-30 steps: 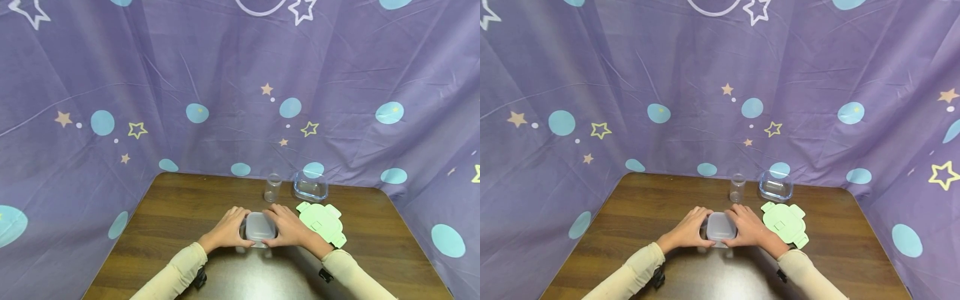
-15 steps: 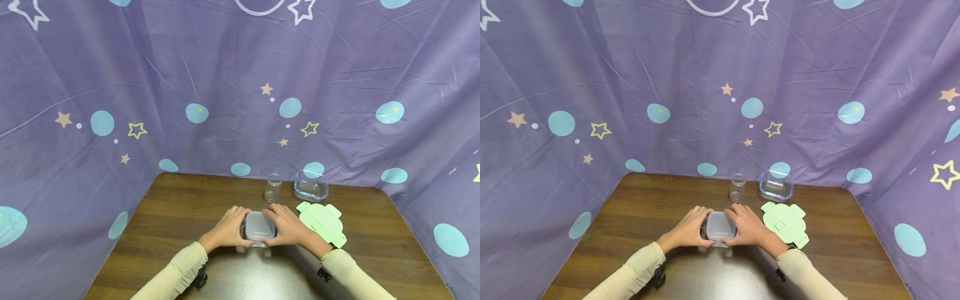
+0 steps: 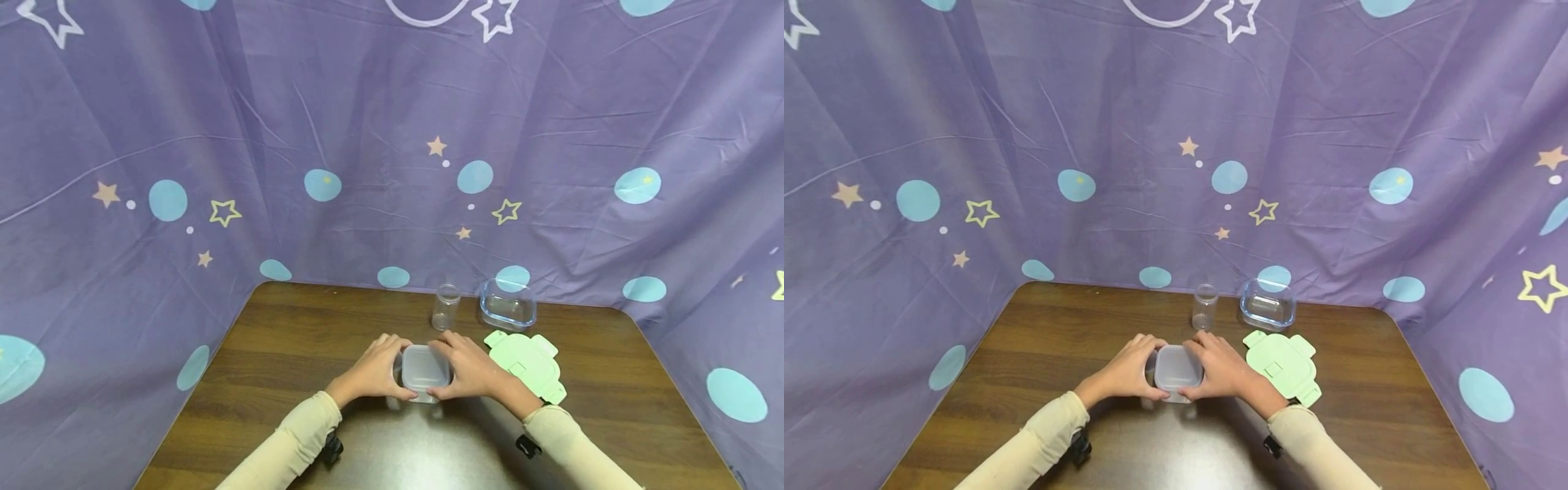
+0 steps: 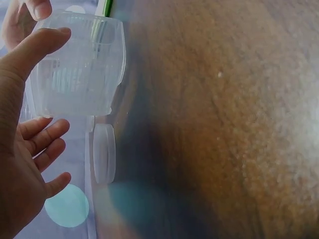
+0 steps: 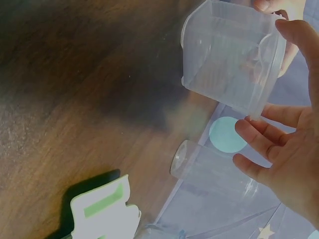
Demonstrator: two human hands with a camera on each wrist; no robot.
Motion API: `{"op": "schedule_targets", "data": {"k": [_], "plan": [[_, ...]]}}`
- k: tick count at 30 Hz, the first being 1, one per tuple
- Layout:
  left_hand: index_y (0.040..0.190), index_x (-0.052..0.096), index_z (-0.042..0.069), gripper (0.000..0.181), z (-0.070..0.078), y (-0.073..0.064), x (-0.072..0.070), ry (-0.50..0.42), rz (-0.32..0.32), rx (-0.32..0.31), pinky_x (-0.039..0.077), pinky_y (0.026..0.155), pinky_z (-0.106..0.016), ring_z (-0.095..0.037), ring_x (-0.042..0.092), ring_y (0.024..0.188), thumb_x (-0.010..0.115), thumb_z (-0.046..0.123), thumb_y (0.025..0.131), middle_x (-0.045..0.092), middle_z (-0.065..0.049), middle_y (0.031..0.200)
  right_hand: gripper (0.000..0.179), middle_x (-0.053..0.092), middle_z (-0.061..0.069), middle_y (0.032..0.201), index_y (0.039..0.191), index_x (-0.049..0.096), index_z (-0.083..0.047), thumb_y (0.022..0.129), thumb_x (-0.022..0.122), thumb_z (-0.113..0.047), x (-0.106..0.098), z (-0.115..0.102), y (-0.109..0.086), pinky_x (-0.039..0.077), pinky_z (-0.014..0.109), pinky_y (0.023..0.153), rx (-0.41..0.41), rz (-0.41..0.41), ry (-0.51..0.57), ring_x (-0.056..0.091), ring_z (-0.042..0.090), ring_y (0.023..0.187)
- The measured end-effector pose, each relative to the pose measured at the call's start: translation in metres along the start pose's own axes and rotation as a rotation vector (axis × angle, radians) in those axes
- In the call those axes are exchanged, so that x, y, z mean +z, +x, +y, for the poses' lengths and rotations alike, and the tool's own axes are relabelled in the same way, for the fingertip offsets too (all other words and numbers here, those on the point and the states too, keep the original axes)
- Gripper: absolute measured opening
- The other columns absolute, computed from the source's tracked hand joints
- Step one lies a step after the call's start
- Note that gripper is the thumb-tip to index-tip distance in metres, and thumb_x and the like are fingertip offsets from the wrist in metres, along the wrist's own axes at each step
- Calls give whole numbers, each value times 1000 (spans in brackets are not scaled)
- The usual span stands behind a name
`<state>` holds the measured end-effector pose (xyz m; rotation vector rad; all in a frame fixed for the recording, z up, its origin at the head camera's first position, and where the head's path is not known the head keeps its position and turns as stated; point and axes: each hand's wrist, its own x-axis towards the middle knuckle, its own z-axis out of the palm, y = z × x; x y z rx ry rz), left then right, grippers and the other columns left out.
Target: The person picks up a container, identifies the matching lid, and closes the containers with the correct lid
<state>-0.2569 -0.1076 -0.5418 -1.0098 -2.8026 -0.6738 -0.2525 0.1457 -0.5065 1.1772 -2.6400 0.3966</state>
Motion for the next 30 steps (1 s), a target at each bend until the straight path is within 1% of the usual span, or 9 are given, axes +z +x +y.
{"op": "schedule_targets", "data": {"k": [8, 15, 20, 25, 30], "plan": [[140, 51, 12, 97, 0, 2, 1, 12, 25, 27, 46, 97, -37, -14, 49, 109, 89, 59, 63, 60, 4, 120, 84, 60, 5, 118, 130, 65, -5, 68, 85, -58, 0, 0, 0, 53, 33, 80, 20, -9, 24, 60, 19, 97], [136, 53, 14, 93, 0, 5, 0, 36, 23, 27, 45, 99, -35, -12, 48, 109, 88, 60, 63, 60, 5, 120, 84, 61, 4, 118, 131, 65, -7, 67, 85, -59, 2, 3, 1, 53, 31, 78, 32, -5, 35, 60, 17, 96], [134, 56, 15, 89, 1, 5, 0, 43, 32, 38, 46, 98, -36, -13, 49, 108, 88, 60, 64, 60, 5, 117, 83, 61, 3, 117, 129, 66, -7, 68, 84, -60, 5, 4, 0, 52, 31, 77, 31, -5, 49, 59, 17, 96], [136, 56, 15, 90, 2, 3, 1, 25, 1, 14, 46, 97, -36, -13, 49, 107, 88, 59, 65, 60, 5, 118, 83, 60, 3, 116, 129, 66, -7, 68, 85, -60, 8, 4, -1, 53, 31, 76, 31, -5, 56, 60, 17, 95], [136, 55, 15, 91, 1, 6, 0, 24, 6, 4, 46, 98, -36, -13, 48, 107, 89, 58, 64, 60, 5, 118, 82, 60, 3, 116, 128, 66, -8, 67, 86, -59, 7, 5, 2, 53, 32, 78, 36, 0, 61, 59, 17, 95]]}}
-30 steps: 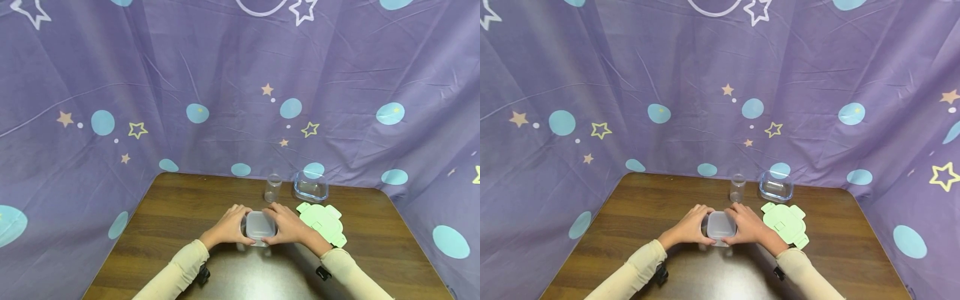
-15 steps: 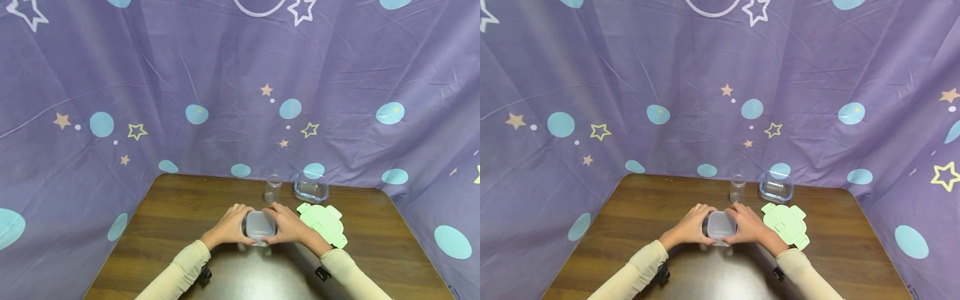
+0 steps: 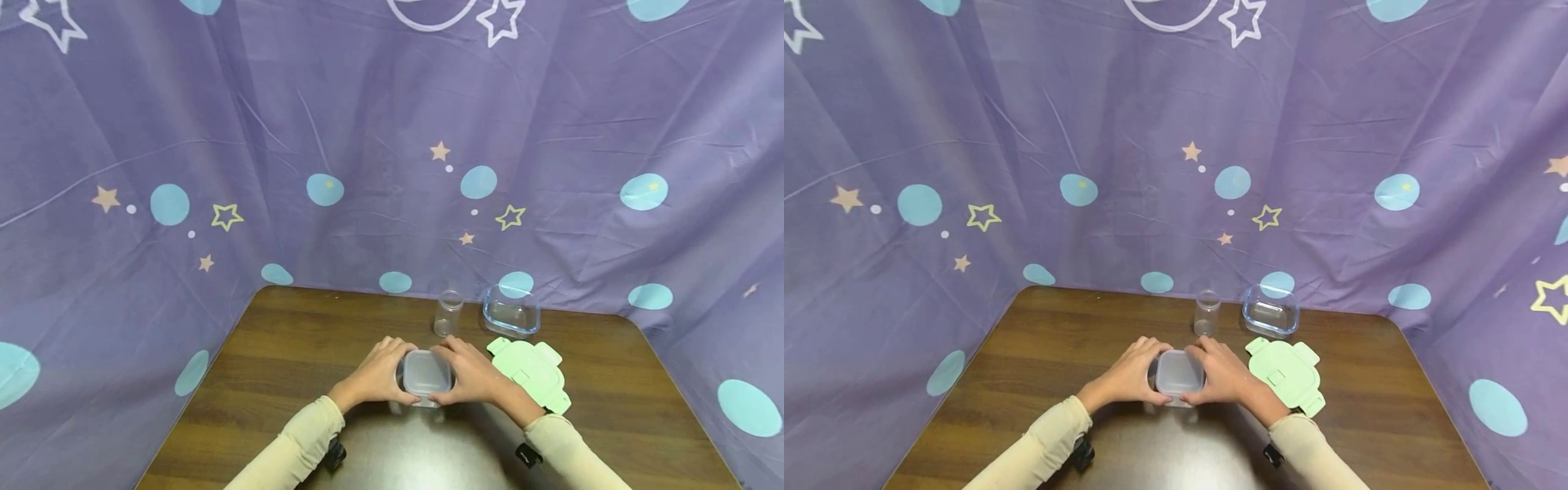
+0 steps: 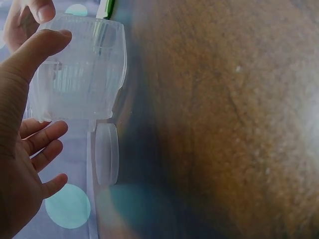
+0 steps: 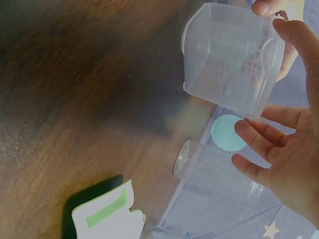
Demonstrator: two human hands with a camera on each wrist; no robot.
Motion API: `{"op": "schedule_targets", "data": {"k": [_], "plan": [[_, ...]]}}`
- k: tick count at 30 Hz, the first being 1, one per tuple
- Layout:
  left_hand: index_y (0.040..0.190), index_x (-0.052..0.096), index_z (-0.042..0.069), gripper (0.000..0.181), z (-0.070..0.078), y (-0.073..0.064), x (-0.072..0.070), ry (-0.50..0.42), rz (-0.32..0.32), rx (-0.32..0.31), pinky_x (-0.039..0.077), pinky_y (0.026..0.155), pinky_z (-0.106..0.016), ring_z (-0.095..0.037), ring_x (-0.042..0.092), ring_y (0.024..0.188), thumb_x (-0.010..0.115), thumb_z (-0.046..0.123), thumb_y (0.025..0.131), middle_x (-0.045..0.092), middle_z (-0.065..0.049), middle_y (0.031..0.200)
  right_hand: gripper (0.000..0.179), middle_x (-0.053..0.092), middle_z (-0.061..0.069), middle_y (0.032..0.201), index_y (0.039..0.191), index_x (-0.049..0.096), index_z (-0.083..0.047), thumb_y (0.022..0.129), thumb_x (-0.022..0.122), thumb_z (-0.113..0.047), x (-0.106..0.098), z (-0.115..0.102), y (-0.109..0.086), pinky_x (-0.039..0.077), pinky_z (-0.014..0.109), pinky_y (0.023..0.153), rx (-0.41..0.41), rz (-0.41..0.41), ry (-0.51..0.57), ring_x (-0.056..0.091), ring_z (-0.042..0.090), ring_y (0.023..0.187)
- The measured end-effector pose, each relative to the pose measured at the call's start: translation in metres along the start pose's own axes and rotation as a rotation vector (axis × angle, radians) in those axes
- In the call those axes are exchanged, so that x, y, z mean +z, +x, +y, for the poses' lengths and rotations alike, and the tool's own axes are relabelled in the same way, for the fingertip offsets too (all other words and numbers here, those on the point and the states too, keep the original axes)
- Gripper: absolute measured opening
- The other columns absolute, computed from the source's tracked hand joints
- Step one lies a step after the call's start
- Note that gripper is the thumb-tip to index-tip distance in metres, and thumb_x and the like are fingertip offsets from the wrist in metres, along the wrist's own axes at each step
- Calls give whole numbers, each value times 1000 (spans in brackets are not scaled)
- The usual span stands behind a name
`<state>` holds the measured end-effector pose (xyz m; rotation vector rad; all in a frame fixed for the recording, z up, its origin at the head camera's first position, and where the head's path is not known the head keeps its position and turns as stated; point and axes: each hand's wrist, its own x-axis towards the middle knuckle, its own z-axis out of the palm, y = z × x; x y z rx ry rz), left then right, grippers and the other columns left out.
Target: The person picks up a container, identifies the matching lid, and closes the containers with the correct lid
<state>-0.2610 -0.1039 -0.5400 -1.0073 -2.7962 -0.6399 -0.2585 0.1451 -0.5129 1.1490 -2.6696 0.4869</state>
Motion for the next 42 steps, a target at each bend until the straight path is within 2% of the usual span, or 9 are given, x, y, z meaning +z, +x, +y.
{"op": "schedule_targets", "data": {"k": [10, 15, 18, 21, 25, 31, 36, 39, 42], "plan": [[136, 55, 14, 92, 0, 3, -2, 7, -1, 1, 45, 101, -37, -13, 49, 108, 89, 59, 63, 61, 4, 118, 84, 60, 4, 117, 129, 66, -7, 66, 86, -59, 0, 2, 0, 55, 35, 80, -2, 17, -3, 61, 19, 97], [141, 53, 11, 106, 2, 2, -5, 33, -4, -3, 45, 102, -38, -15, 50, 110, 88, 68, 59, 62, 1, 121, 88, 60, 5, 119, 132, 65, -5, 67, 87, -60, -2, 1, -1, 54, 37, 82, 17, 11, 17, 62, 20, 99], [148, 47, 9, 112, 4, 2, -6, 15, -20, -26, 46, 101, -39, -17, 51, 112, 84, 73, 63, 62, -1, 125, 92, 60, 5, 121, 137, 62, -7, 69, 84, -64, -3, 0, -2, 54, 38, 83, 30, 4, 19, 62, 20, 100], [152, 43, 11, 101, 5, 3, -7, -42, -26, -71, 45, 101, -41, -19, 51, 113, 75, 70, 77, 62, -3, 125, 91, 61, 6, 124, 141, 59, -8, 74, 79, -67, -2, 0, -3, 54, 38, 83, 41, 3, 15, 62, 20, 101], [150, 46, 14, 73, 3, 4, -7, -124, 25, -106, 46, 98, -41, -18, 53, 111, 63, 58, 94, 64, -2, 120, 82, 61, 8, 124, 143, 57, -6, 84, 74, -61, -2, -1, -5, 53, 38, 81, 77, 11, 31, 60, 17, 95], [141, 53, 11, 57, 1, 1, -9, -193, 106, -103, 48, 92, -42, -22, 59, 103, 68, 40, 94, 68, -3, 110, 72, 62, 8, 109, 142, 58, -6, 89, 74, -50, -4, 0, -7, 44, 27, 70, 155, 23, 109, 50, 10, 81], [137, 53, 5, 54, 0, 0, -14, -360, 118, -134, 53, 77, -27, -17, 63, 89, 73, 26, 91, 69, -7, 101, 70, 63, 9, 105, 141, 58, -3, 88, 78, -45, -6, 2, -8, 53, 27, 73, 236, -3, 306, 63, 17, 88], [136, 52, 3, 53, -1, 1, -18, -530, 75, -197, 52, 67, -20, -11, 61, 79, 73, 19, 91, 69, -10, 98, 67, 66, 10, 104, 138, 59, 0, 88, 79, -39, -7, 4, -8, 56, 27, 75, 283, -16, 426, 66, 19, 90], [138, 49, -3, 56, -2, 1, -23, -692, 4, -285, 54, 66, -22, -11, 62, 77, 73, 16, 91, 69, -13, 97, 65, 69, 13, 102, 136, 58, 6, 88, 79, -33, -7, 5, -9, 55, 25, 74, 310, -37, 521, 66, 16, 88]]}}
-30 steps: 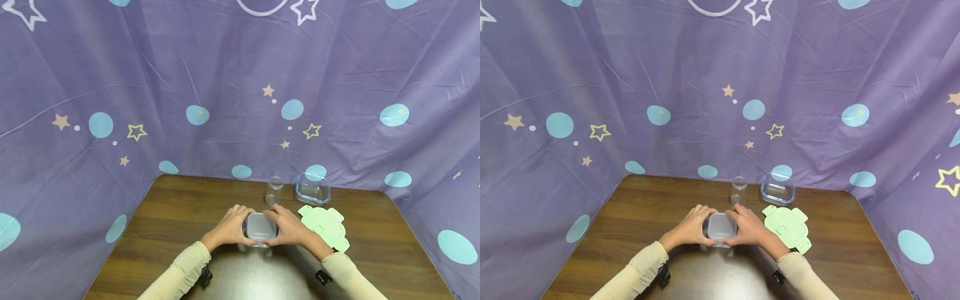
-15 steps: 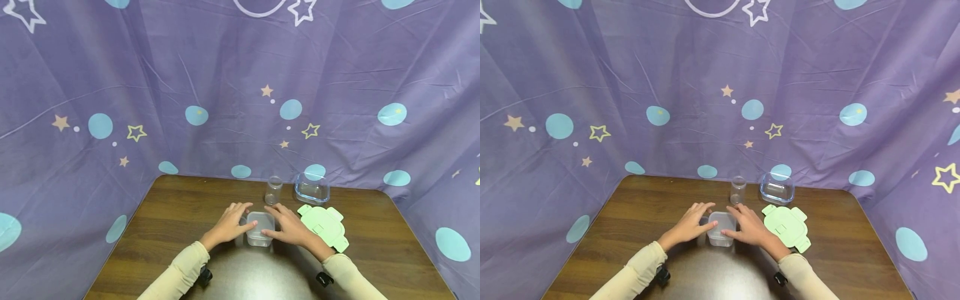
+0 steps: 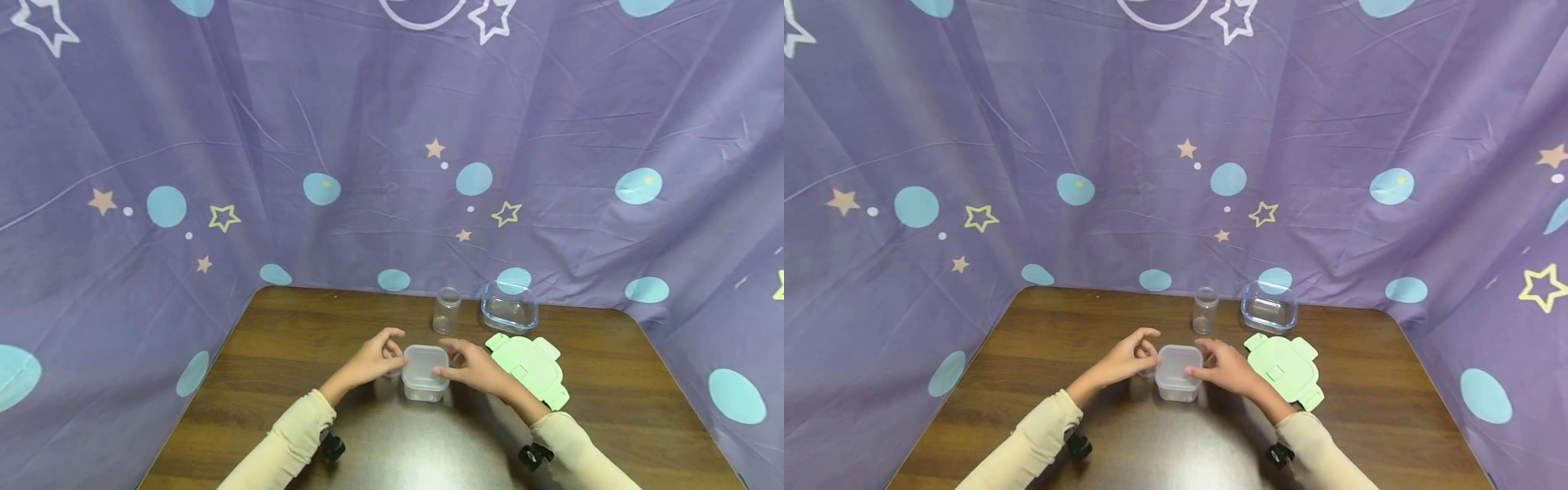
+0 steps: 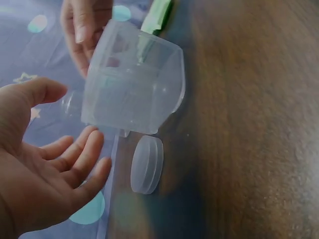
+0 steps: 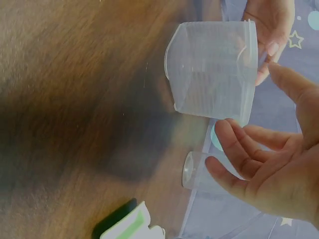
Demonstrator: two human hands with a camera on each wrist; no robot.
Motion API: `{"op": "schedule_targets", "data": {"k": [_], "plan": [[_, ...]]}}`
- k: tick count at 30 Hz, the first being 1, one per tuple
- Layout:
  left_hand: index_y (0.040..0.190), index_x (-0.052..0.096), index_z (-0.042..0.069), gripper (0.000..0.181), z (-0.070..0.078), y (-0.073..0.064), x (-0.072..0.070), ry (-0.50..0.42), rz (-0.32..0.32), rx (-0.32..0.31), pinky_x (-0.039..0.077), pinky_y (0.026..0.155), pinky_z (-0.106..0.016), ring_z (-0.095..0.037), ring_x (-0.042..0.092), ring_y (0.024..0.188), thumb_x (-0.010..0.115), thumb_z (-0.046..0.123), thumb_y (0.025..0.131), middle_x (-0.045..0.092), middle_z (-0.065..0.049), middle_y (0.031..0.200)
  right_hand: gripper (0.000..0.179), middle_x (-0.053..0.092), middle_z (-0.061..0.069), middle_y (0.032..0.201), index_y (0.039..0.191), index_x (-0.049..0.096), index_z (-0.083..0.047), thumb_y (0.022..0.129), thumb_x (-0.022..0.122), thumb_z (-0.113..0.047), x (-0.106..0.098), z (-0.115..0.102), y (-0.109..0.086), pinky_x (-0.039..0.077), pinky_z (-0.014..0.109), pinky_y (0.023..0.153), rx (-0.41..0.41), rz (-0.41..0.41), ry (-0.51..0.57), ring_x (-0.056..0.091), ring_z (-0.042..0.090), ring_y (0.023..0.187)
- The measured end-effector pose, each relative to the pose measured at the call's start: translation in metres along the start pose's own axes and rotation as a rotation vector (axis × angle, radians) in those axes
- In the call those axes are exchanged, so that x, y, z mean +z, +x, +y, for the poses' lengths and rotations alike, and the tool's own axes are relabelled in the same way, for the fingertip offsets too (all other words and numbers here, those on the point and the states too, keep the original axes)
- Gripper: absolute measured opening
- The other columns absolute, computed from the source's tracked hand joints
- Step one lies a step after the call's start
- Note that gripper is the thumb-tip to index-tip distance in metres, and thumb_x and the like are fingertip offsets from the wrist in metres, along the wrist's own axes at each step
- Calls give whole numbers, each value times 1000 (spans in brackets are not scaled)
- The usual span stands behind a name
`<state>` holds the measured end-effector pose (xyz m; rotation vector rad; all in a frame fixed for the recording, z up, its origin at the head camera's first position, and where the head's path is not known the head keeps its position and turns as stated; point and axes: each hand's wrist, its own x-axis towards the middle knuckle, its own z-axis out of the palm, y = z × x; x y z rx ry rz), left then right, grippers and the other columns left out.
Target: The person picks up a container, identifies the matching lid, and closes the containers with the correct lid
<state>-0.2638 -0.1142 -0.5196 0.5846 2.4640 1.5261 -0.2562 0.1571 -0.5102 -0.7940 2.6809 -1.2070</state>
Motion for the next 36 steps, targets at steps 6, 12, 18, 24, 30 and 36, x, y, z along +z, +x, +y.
{"op": "schedule_targets", "data": {"k": [6, 12, 18, 24, 30, 36], "plan": [[142, 42, -9, 64, 0, 0, -6, -208, -119, -210, 62, 79, -44, -27, 72, 90, 71, 14, 91, 70, -14, 101, 61, 70, 12, 94, 132, 57, 13, 88, 80, -24, -1, 0, 0, 53, 22, 69, 70, -49, 140, 63, 13, 82], [144, 41, -8, 66, -2, 1, -8, -254, -153, -241, 62, 81, -44, -22, 72, 88, 72, 13, 89, 71, -14, 105, 65, 68, 17, 93, 134, 54, 13, 84, 83, -16, 1, 0, 1, 52, 22, 68, 103, -51, 197, 63, 20, 83], [144, 42, -2, 77, -10, -1, -3, -236, -197, -135, 57, 76, -30, -19, 66, 88, 83, 4, 78, 63, -15, 110, 80, 67, 25, 106, 142, 45, 14, 80, 86, -16, 6, 0, 2, 59, 25, 73, 19, -95, 172, 71, 25, 87], [143, 47, 3, 87, -16, -3, 8, -113, -163, -23, 53, 85, -34, -28, 60, 97, 91, 2, 68, 58, -15, 115, 81, 60, 18, 99, 139, 51, 11, 77, 89, -25, 8, -1, 3, 53, 24, 70, -22, -60, 35, 62, 26, 85], [138, 52, 3, 84, -20, -2, 14, -79, -105, 29, 53, 84, -33, -27, 59, 93, 93, -1, 64, 58, -14, 112, 83, 56, 11, 94, 139, 56, 6, 75, 90, -32, 8, -3, 3, 45, 21, 66, 11, -37, -59, 57, 26, 83], [136, 56, 7, 85, -23, 1, 17, -47, -67, 59, 53, 79, -29, -26, 60, 91, 96, 3, 61, 57, -13, 116, 84, 57, 7, 97, 140, 57, 3, 75, 90, -37, 7, -9, 2, 47, 21, 65, 37, -39, -96, 59, 22, 83]]}}
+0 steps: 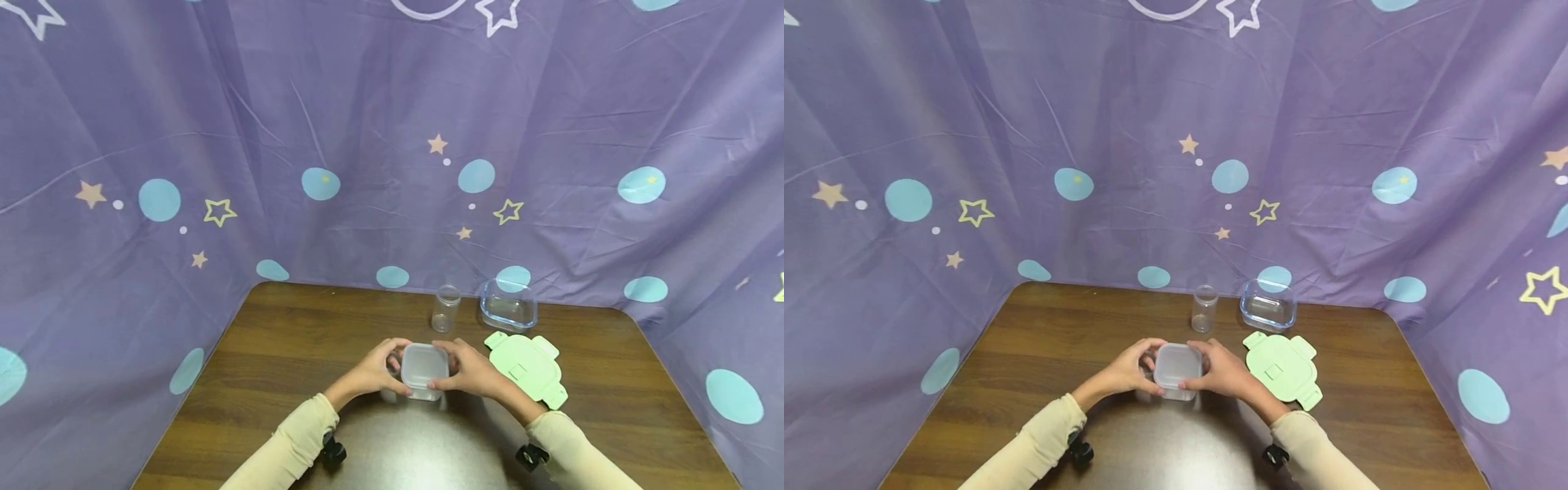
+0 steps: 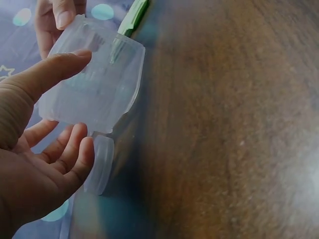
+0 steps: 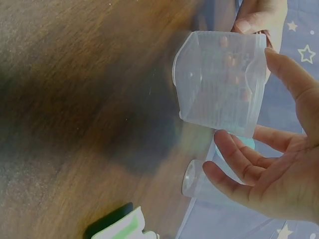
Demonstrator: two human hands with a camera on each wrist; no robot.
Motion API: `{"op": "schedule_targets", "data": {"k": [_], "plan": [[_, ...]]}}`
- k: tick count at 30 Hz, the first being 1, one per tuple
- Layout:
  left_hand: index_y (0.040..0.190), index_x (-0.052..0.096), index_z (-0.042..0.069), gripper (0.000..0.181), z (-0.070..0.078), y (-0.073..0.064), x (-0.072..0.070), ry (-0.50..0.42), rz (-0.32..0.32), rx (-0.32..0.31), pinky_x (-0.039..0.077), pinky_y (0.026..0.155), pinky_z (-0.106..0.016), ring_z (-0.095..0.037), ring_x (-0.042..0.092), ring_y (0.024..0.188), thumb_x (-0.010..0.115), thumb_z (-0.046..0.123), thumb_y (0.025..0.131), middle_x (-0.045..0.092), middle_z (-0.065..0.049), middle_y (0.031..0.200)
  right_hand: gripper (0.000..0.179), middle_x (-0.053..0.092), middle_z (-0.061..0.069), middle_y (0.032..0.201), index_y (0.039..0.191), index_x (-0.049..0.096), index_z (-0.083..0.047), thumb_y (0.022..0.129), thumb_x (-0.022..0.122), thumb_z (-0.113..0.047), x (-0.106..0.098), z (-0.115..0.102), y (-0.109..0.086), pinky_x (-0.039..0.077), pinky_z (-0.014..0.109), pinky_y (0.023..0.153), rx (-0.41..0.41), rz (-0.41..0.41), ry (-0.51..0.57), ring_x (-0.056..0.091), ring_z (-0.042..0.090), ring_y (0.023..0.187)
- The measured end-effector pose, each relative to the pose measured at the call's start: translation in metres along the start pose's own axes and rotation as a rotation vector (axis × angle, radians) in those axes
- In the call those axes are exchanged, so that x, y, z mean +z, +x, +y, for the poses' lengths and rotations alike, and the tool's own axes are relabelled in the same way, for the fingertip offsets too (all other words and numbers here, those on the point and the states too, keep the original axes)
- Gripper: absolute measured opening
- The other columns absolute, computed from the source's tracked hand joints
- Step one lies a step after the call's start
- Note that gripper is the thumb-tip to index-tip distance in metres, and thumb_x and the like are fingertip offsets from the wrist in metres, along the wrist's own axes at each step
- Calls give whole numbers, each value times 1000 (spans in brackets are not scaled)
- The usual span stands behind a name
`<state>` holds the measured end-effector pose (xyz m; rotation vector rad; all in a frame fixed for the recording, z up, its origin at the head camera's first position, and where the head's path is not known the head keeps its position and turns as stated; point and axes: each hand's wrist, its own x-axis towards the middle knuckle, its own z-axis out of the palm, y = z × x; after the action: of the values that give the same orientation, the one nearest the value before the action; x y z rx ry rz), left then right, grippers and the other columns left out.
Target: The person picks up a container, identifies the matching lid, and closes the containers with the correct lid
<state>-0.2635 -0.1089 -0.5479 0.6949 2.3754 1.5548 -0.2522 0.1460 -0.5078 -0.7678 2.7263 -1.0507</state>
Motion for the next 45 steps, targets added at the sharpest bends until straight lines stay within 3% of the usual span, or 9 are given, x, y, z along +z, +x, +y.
{"op": "schedule_targets", "data": {"k": [5, 10, 14, 19, 23, 26, 37, 45], "plan": [[135, 57, 8, 85, 0, 2, 1, -12, 18, -3, 50, 70, -22, -23, 60, 88, 96, 4, 60, 62, -12, 121, 84, 58, 5, 96, 140, 59, -2, 73, 90, -42, -5, -10, 1, 46, 23, 61, 38, 7, -77, 58, 17, 82], [134, 54, 3, 85, 4, 3, 2, -43, 15, 5, 49, 69, -20, -22, 59, 85, 95, 0, 60, 65, -16, 122, 86, 62, 2, 95, 138, 62, -7, 68, 92, -47, -8, -15, 6, 46, 25, 59, 77, 10, -182, 57, 13, 79], [134, 53, 3, 85, 2, 6, 6, -19, -1, -6, 50, 69, -20, -16, 59, 85, 95, 1, 60, 65, -14, 121, 86, 66, 9, 105, 137, 63, -5, 68, 91, -49, -9, -15, 5, 51, 33, 65, 56, -4, -268, 58, 16, 84], [132, 55, 7, 84, -8, 7, 7, 15, -17, -16, 52, 72, -21, -11, 59, 84, 97, 7, 59, 66, -8, 120, 80, 64, 15, 125, 139, 61, -6, 75, 87, -47, -2, -14, 1, 53, 53, 85, -107, 18, -342, 62, 29, 106], [133, 54, 8, 84, -13, 5, 7, 20, -27, -19, 52, 72, -20, -14, 60, 85, 97, 8, 60, 66, -8, 120, 65, 63, 9, 130, 136, 64, -14, 82, 83, -44, 9, -15, 0, 52, 51, 89, -269, 71, -397, 60, 28, 115], [134, 54, 7, 84, -13, 4, 6, 21, -21, -15, 50, 71, -19, -17, 60, 86, 96, 7, 60, 65, -8, 118, 59, 63, 7, 131, 133, 67, -16, 85, 80, -46, 16, -19, 2, 52, 50, 93, -320, 97, -450, 59, 27, 118], [133, 56, 10, 84, -4, 4, 4, 71, -4, -1, 49, 71, -20, -27, 62, 90, 97, 11, 59, 66, -4, 112, 66, 63, 7, 123, 128, 68, -8, 82, 79, -55, 24, -34, 10, 53, 46, 88, -257, 120, -560, 57, 26, 109], [133, 56, 7, 86, 0, 4, 2, 78, 10, -2, 49, 70, -20, -21, 61, 87, 98, 11, 58, 65, -4, 107, 69, 63, 8, 117, 122, 71, -7, 72, 87, -52, 22, -46, 19, 56, 43, 76, -164, 105, -498, 56, 26, 101]]}}
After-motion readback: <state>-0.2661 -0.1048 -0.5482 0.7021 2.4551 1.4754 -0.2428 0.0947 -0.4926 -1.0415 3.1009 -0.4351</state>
